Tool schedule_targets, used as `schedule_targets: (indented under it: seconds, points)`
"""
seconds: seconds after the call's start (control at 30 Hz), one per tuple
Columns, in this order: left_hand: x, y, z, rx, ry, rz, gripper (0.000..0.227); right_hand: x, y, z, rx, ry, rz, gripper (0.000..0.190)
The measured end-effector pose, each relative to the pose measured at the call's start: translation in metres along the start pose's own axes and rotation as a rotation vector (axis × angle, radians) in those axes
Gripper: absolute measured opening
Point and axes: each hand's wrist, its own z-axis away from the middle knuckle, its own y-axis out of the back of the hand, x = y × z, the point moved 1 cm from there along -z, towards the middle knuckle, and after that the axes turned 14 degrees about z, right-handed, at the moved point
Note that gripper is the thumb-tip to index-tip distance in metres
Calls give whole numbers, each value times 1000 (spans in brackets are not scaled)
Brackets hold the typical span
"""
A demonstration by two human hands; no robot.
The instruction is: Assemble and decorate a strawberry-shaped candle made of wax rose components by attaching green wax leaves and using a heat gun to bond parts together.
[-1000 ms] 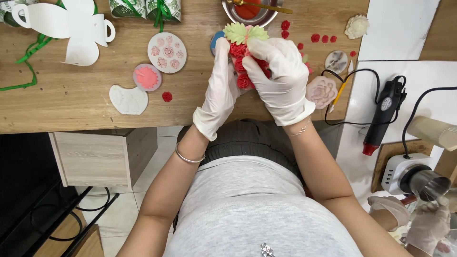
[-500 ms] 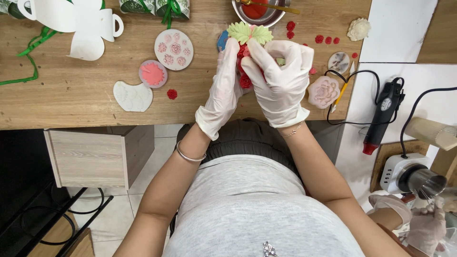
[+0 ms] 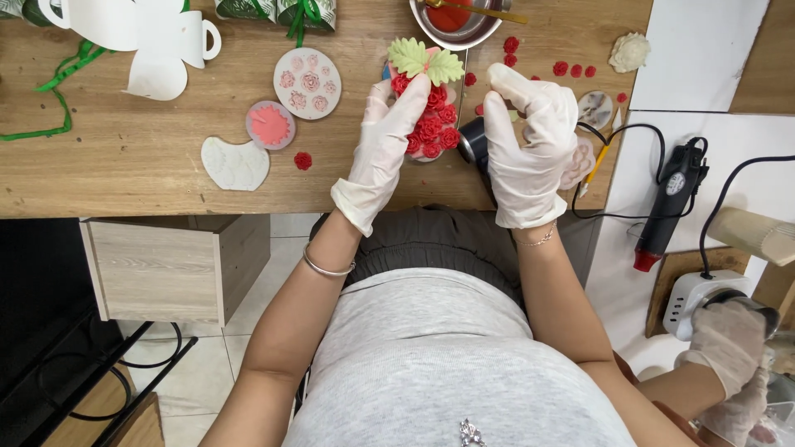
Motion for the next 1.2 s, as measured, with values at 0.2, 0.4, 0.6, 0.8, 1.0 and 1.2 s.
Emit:
schedule_targets:
  seconds: [0.2,0.4,0.6,0.8,1.0,1.2]
  points:
    - [-2,1,0,10,14,-6,47,24,-3,-4,7,-112,-50,17]
    - [-9,7,-3,31,17,1,47,104,-46,-6,-65,-450,-466,34]
    - [-10,9,-1,-14,-6,5,47,131,-106,-38,-211,-707,-381,47]
    - [1,11,5,16,13,-42,47,191,-174,-29,-157,-645,-572,24]
    - [17,10,7,-109,-153,-125,53,232,-194,-19,188,-448,-327,40]
    - [12,7,-9,18,39,-33,43,196,-172,-41,-68,-716,-503,26]
